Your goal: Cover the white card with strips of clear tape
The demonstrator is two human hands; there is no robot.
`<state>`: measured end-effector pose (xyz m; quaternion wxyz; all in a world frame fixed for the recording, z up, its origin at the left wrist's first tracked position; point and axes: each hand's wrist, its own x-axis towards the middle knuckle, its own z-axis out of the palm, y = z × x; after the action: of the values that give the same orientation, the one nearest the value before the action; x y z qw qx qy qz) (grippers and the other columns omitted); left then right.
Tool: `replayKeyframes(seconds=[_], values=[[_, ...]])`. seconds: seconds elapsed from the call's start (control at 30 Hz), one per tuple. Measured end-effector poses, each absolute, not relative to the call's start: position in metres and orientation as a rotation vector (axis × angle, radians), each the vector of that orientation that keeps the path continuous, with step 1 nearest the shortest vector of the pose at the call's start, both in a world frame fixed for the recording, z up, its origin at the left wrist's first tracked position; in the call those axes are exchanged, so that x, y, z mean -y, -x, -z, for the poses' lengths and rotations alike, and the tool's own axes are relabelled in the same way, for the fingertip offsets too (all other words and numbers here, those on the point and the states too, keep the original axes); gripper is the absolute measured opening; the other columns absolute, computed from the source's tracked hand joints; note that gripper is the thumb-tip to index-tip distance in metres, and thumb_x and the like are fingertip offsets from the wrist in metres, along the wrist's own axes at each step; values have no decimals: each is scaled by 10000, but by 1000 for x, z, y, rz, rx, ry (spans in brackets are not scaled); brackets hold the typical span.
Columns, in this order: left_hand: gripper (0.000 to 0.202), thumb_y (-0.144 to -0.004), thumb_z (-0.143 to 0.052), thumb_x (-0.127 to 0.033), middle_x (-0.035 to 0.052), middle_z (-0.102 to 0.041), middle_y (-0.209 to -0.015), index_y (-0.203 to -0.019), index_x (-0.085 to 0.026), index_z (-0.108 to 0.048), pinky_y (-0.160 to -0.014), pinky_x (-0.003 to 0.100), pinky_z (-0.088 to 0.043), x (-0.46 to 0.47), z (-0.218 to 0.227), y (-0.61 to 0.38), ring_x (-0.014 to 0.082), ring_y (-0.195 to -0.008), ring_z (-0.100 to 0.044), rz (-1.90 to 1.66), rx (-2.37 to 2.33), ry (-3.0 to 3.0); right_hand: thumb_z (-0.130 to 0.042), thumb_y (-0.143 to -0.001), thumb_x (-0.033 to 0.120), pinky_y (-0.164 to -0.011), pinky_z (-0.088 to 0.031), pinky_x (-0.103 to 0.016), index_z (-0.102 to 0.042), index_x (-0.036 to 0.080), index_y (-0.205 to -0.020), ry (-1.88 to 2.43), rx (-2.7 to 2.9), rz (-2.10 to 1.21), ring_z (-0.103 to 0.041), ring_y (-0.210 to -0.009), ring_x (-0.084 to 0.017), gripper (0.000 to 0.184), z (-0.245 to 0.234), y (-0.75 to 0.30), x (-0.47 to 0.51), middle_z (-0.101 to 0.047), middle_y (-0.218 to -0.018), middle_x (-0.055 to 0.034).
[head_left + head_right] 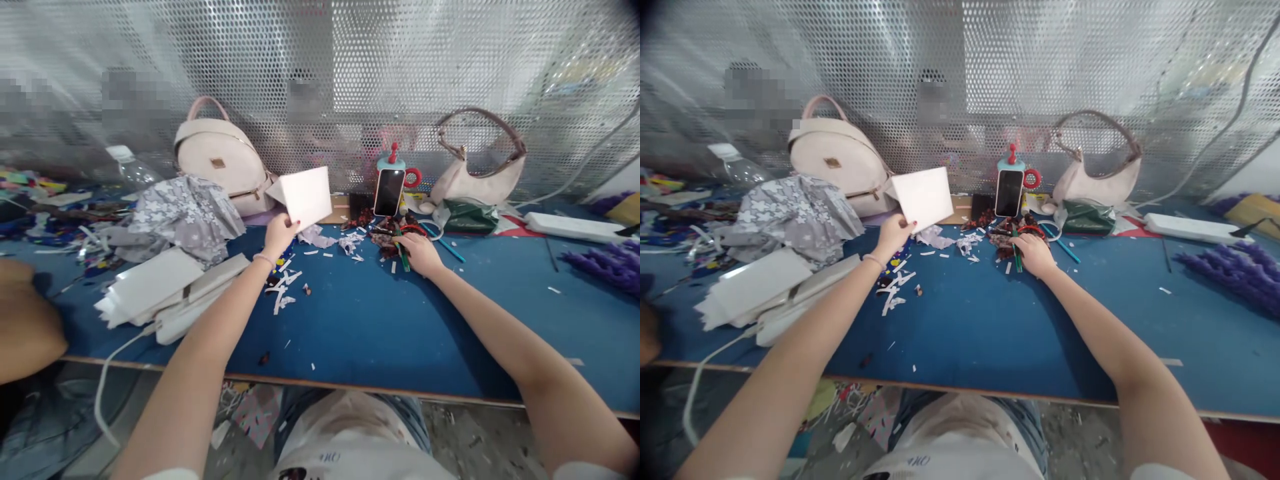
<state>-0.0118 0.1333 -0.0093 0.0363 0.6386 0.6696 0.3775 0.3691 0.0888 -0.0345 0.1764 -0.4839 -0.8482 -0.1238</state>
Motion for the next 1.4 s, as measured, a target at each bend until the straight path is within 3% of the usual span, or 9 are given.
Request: replayKeyframes(seconds=[0.57,0.8,1.03,1.13,1.27,1.33,1.4], values=[[343,-962,-601,-354,98,-593,-1246,-1245,-164,-571,-895,435,-549,-120,13,3,228,-1064,-622,-869,-2049,-1991,-404,-829,91,-783,-427,-366,-678,154,-1154,1474,2327,407,-587,-967,-272,430,34,-386,-92,-690,-1024,-144],[343,-963,-598,-355,97,-596,-1242,-1244,-160,-572,-892,435,-551,-116,3,11,227,-1057,-624,-883,-1839,-1967,-402,-860,129,-773,-420,-382,-721,174,-1075,1558,2286,408,-583,-966,-280,388,30,-408,-97,-704,-992,-139],[348,-961,-601,-355,96,-598,-1235,-1244,-155,-570,-886,434,-553,-99,2,0,229,-1053,-626,-740,-1399,-1952,-403,-799,83,-797,-461,-389,-758,173,-1009,1636,2307,358,-590,-969,-277,423,28,-432,-99,-696,-980,-136],[315,-962,-599,-362,87,-629,-1172,-1192,-147,-597,-863,413,-559,-88,4,-11,212,-1003,-642,-617,-1214,-1950,-413,-805,90,-821,-469,-390,-758,164,-1042,1652,2322,334,-586,-964,-277,425,29,-434,-99,-680,-983,-144],[386,-882,-648,-488,77,-710,-977,-1058,-145,-656,-814,355,-553,-65,6,-21,228,-929,-670,-440,-975,-1936,-420,-826,125,-860,-469,-399,-758,159,-1034,1649,2333,286,-587,-999,-286,399,28,-430,-100,-673,-1026,-149],[487,-835,-678,-505,74,-715,-943,-1150,-137,-625,-760,325,-543,-51,6,-22,223,-884,-677,-351,-885,-1932,-417,-834,144,-883,-470,-387,-765,169,-974,1650,2317,249,-597,-1004,-278,375,28,-429,-101,-683,-1016,-135],[665,-828,-678,-471,46,-704,-851,-1357,-121,-479,-678,286,-511,-38,6,-22,188,-760,-663,-289,-848,-1940,-420,-840,171,-895,-476,-363,-763,179,-907,1653,2284,207,-613,-988,-262,350,28,-429,-102,-694,-982,-118]])
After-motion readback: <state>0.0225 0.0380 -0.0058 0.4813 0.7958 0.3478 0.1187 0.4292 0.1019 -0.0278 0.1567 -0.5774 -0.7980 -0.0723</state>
